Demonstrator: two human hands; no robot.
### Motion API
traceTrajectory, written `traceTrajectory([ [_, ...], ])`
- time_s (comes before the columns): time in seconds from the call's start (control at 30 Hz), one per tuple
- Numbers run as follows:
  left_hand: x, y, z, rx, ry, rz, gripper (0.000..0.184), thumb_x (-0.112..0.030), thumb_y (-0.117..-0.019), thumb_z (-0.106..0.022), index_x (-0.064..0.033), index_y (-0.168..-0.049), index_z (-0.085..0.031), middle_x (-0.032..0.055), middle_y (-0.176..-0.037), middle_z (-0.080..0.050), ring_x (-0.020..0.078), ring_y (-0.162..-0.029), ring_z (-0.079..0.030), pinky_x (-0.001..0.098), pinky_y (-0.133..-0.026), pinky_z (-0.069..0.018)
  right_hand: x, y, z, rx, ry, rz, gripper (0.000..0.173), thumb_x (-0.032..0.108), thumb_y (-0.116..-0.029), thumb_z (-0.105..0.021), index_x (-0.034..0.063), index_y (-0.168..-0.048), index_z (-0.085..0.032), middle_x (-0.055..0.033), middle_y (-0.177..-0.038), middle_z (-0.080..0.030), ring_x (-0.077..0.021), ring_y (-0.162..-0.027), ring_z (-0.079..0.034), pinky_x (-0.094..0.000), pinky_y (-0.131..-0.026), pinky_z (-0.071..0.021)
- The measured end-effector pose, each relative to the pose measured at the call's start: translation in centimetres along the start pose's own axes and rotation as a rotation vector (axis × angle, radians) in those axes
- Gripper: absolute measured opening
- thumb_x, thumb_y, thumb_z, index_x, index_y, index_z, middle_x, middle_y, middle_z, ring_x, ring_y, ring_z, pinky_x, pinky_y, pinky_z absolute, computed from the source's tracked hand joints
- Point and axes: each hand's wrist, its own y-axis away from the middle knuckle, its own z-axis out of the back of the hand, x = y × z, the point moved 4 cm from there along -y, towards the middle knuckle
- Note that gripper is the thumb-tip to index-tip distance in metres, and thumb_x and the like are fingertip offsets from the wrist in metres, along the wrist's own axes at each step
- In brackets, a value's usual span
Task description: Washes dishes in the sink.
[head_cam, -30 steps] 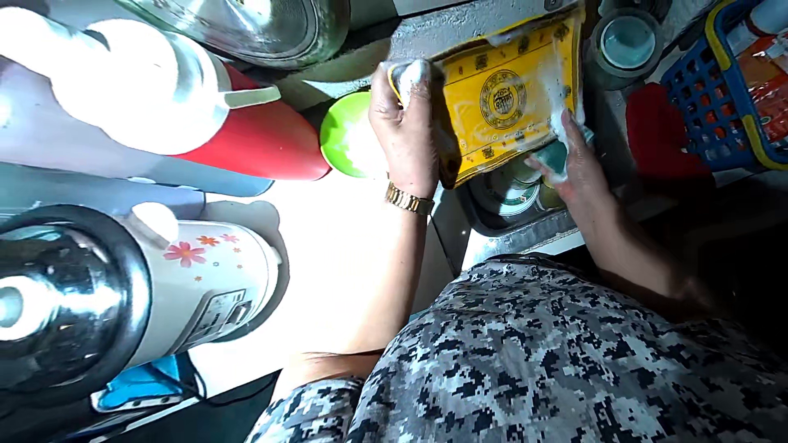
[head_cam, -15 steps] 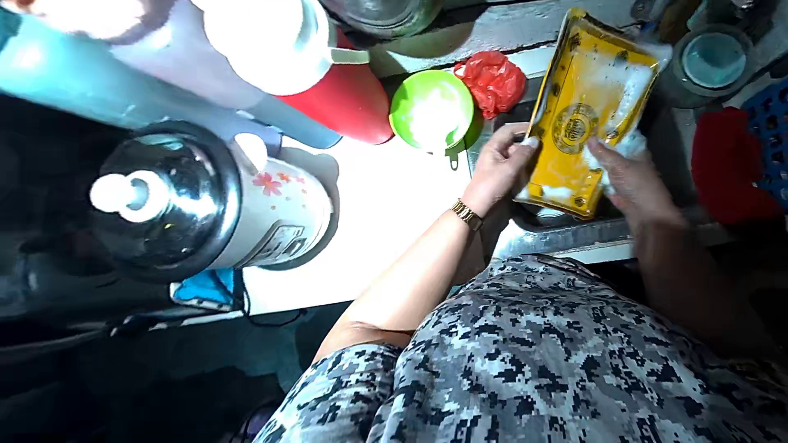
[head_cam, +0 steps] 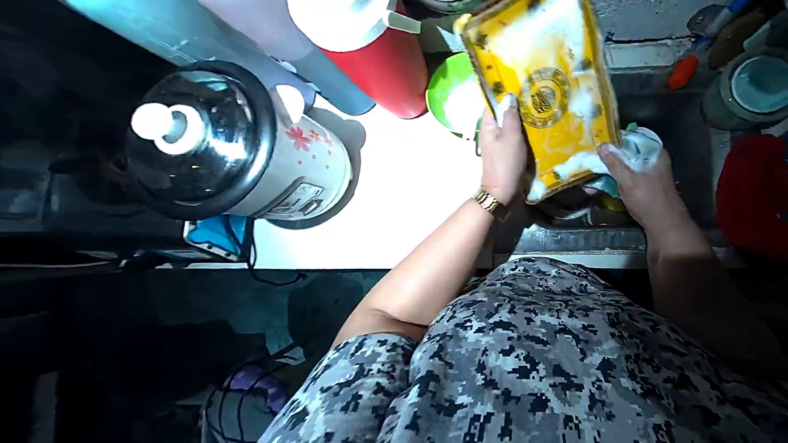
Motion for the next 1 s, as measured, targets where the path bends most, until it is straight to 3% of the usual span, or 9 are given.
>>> traceTrajectory([
  [0.13,-1.2,1.0,2.6,-0.036,0.049,-0.05,0.039,-0.027,-0.1127,-0.036,0.0032,-0.136,-0.046,0.0126,-0.109,-0.069,0.0205,-0.101,-0.071,0.0415,-0.092,-0.0601,0.3,-0.7,3.2,-0.022,0.111,0.129,0.035,0.027,-0.106,-0.055,-0.0026,-0.123,-0.064,-0.0044,-0.111,-0.07,0.0016,-0.102,-0.066,-0.0217,-0.095,-0.056],
  [0.2,-1.9,1.7,4.9,-0.104,0.09,0.024,0.045,-0.034,-0.1129,-0.033,0.0009,-0.127,-0.057,0.0127,-0.107,-0.071,0.0222,-0.1,-0.072,0.0443,-0.088,-0.0612,-1.1,-2.1,5.4,-0.07,0.223,0.133,0.04,0.028,-0.1051,-0.057,-0.0054,-0.126,-0.063,-0.0124,-0.117,-0.069,-0.005,-0.109,-0.065,-0.0248,-0.1,-0.0527],
  [0.27,-2.4,2.5,7.4,-0.098,0.167,0.042,0.045,-0.036,-0.1134,-0.028,-0.0028,-0.131,-0.054,0.0114,-0.113,-0.069,0.0214,-0.104,-0.07,0.0443,-0.091,-0.0601,-3.5,-3.2,7.0,-0.036,0.327,0.02,0.047,0.03,-0.1032,-0.06,-0.0063,-0.133,-0.059,-0.0217,-0.128,-0.065,-0.0181,-0.12,-0.063,-0.0336,-0.107,-0.0493],
  [0.37,-2.8,4.7,10.5,-0.178,0.163,-0.015,0.037,-0.029,-0.1134,-0.031,-0.0052,-0.136,-0.048,0.0094,-0.117,-0.068,0.0199,-0.109,-0.069,0.0425,-0.094,-0.0595,-6.2,-3.7,8.1,0.032,0.36,-0.153,0.052,0.034,-0.1048,-0.058,-0.0042,-0.14,-0.054,-0.0241,-0.136,-0.061,-0.0272,-0.127,-0.06,-0.0428,-0.111,-0.0459],
  [0.47,-0.5,7.3,13.6,-0.223,0.175,0.094,0.04,-0.036,-0.1127,-0.033,-0.0121,-0.141,-0.048,0.005,-0.126,-0.066,0.0163,-0.115,-0.066,0.0395,-0.096,-0.0586,-7.6,-3.1,6.8,0.178,0.498,-0.226,0.052,0.038,-0.1042,-0.058,-0.0012,-0.138,-0.058,-0.0251,-0.135,-0.062,-0.0341,-0.129,-0.059,-0.0539,-0.112,-0.0439],
  [0.57,1.4,7.7,14.6,-0.341,0.149,0.156,0.036,-0.032,-0.1117,-0.039,-0.0108,-0.14,-0.046,0.0073,-0.124,-0.066,0.0181,-0.113,-0.067,0.042,-0.095,-0.0588,-9.2,-3.6,4.4,0.324,0.735,-0.259,0.051,0.039,-0.1014,-0.063,-0.0004,-0.134,-0.062,-0.0289,-0.135,-0.06,-0.0454,-0.129,-0.057,-0.0679,-0.108,-0.0411],
  [0.7,2.9,7.1,14.6,-0.429,0.095,0.19,0.033,-0.026,-0.111,-0.041,-0.0061,-0.136,-0.046,0.011,-0.116,-0.067,0.0204,-0.106,-0.069,0.044,-0.091,-0.0603,-11.8,-6.0,4.1,0.185,0.504,-0.313,0.06,0.035,-0.0979,-0.07,-0.0033,-0.141,-0.054,-0.0259,-0.144,-0.054,-0.0372,-0.135,-0.053,-0.0541,-0.115,-0.0412],
  [0.8,4.0,6.5,14.9,-0.42,0.082,0.193,0.035,-0.026,-0.1108,-0.041,-0.0052,-0.14,-0.043,0.013,-0.119,-0.066,0.0226,-0.108,-0.069,0.046,-0.092,-0.0598,-14.1,-7.2,3.8,0.103,0.186,-0.365,0.059,0.033,-0.096,-0.072,-0.0019,-0.14,-0.054,-0.0205,-0.134,-0.063,-0.0266,-0.123,-0.063,-0.045,-0.107,-0.0511],
  [1.0,4.0,5.4,15.0,-0.493,0.091,0.229,0.033,-0.021,-0.1108,-0.04,-0.0032,-0.139,-0.042,0.014,-0.117,-0.065,0.0216,-0.103,-0.069,0.043,-0.087,-0.0605,-14.9,-7.3,2.7,0.05,0.034,-0.39,0.063,0.032,-0.0928,-0.076,-0.0003,-0.142,-0.052,-0.0159,-0.134,-0.063,-0.0212,-0.121,-0.064,-0.0412,-0.104,-0.0536],
])
